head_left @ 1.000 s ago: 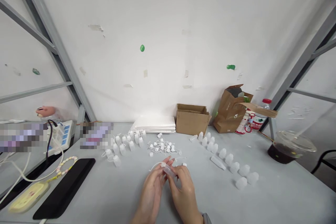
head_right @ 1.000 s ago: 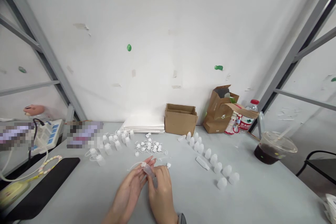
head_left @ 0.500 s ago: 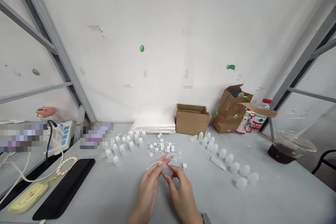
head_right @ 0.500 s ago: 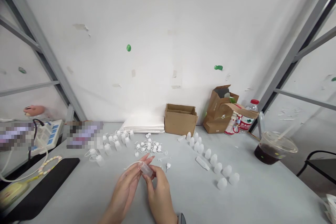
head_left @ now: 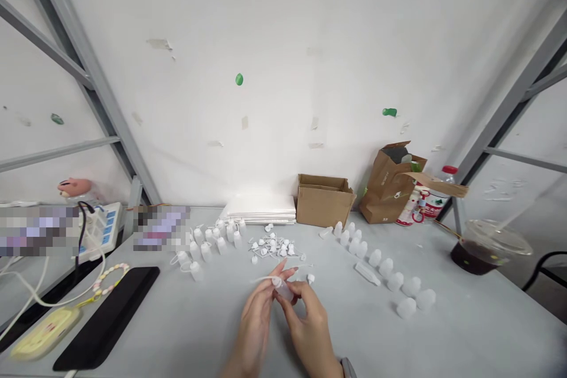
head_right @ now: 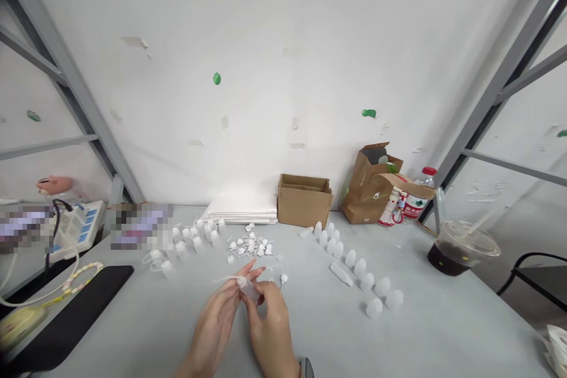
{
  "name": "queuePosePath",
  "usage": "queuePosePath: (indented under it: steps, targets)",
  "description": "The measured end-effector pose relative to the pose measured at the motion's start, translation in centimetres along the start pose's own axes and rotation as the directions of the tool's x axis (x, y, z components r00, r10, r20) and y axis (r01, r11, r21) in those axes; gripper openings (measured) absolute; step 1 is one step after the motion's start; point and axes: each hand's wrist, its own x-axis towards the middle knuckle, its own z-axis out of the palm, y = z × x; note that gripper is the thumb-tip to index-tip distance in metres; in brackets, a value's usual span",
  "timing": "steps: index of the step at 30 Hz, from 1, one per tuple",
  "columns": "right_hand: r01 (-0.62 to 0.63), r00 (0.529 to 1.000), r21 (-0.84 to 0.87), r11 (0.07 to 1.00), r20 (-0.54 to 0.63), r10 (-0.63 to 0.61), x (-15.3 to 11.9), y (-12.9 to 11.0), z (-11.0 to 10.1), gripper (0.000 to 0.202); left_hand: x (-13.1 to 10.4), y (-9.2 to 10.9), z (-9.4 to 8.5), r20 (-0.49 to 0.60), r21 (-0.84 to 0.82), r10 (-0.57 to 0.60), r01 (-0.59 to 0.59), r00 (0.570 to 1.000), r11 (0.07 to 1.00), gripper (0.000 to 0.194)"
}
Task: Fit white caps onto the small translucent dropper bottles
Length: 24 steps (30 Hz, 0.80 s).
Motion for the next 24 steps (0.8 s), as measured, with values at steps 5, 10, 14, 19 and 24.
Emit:
queuePosePath:
  steps: [5,10,14,19,24]
  targets:
    - [-0.093,0.996,0.053,0.994,-0.003,0.093,0.0,0.3,0.0,0.010,0.5,-0.5,-0.4,0.021,-0.054,-0.022,0.023,1.000,0.998,0.037]
    - [-0.242,0.970,0.221,0.945,0.055,0.236,0.3,0.1,-0.2,0.010,0.6,-0.7,-0.6,0.066,-0.161,-0.062,0.072,0.996,0.984,0.034]
    - [-0.380,0.925,0.403,0.832,0.141,0.353,0.8,-0.6,-0.4,0.017,0.9,-0.7,-0.9,0.085,-0.223,-0.093,0.110,0.992,0.969,0.032]
    - [-0.512,0.857,0.540,0.668,0.265,0.443,1.4,-0.9,-0.6,0.027,1.3,-0.7,-1.3,0.087,-0.259,-0.140,0.158,0.986,0.953,0.029]
    - [-0.568,0.821,0.585,0.578,0.357,0.446,1.7,-0.6,-0.6,0.030,1.5,-0.4,-1.4,0.116,-0.303,-0.209,0.235,0.971,0.924,0.027]
